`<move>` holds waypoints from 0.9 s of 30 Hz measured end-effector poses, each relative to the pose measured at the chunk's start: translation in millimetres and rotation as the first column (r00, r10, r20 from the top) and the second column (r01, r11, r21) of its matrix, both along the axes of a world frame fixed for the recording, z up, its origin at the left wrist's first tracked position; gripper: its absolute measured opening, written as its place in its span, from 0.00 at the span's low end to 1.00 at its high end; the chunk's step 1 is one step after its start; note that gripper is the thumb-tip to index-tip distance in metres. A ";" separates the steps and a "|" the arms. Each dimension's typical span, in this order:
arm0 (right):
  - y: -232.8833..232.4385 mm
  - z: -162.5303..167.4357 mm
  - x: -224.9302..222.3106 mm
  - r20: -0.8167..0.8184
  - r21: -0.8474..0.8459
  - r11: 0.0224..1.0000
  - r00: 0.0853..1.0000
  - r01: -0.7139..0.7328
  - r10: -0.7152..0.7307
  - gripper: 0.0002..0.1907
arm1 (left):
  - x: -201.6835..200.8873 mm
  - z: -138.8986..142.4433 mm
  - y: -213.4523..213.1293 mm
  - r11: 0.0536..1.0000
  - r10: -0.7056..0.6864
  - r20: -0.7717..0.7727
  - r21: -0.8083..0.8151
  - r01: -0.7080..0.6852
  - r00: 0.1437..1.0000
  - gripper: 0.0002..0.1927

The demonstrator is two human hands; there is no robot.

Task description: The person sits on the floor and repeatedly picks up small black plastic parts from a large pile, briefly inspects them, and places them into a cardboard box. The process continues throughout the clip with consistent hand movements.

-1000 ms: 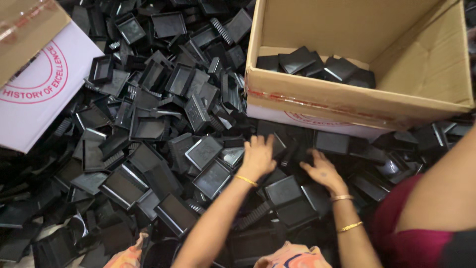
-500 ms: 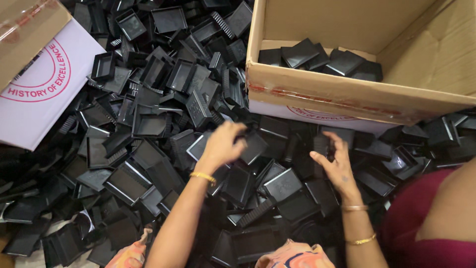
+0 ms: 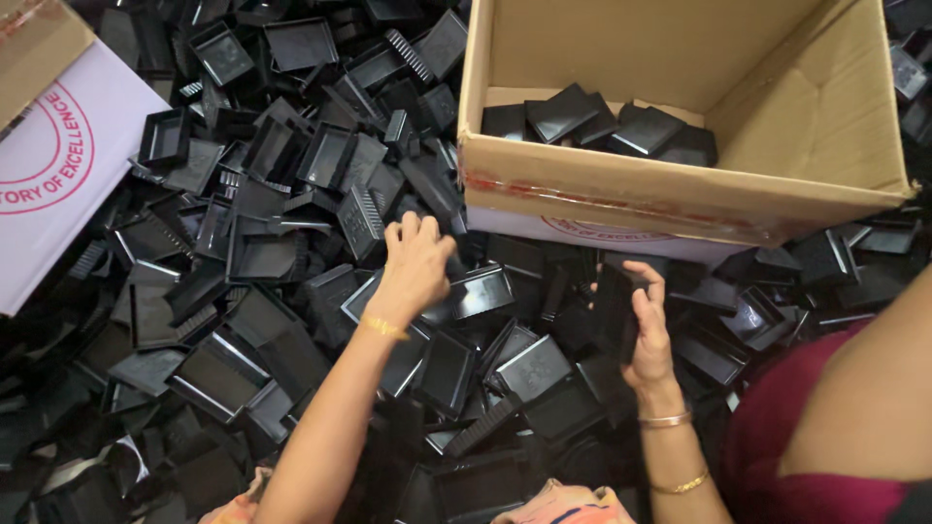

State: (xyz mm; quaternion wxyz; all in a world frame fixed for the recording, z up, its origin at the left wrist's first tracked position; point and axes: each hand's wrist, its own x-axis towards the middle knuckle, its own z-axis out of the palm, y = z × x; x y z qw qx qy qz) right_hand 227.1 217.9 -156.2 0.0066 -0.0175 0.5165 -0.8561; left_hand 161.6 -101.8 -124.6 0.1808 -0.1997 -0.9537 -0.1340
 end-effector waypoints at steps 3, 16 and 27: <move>-20.4 -1.5 3.5 -0.059 0.026 0.997 0.996 -0.067 0.068 0.23 | 39.2 18.7 12.5 0.942 -0.251 0.149 0.265 0.206 0.956 0.12; -91.4 -35.5 19.7 -0.211 0.074 0.984 0.967 0.162 -0.143 0.26 | 126.2 17.5 113.8 0.487 -0.361 0.048 0.861 0.144 0.931 0.43; -84.9 16.6 33.5 -0.313 -0.145 0.988 0.950 -0.050 0.002 0.29 | 115.1 23.7 96.1 0.574 -0.273 -0.064 0.790 0.216 0.960 0.34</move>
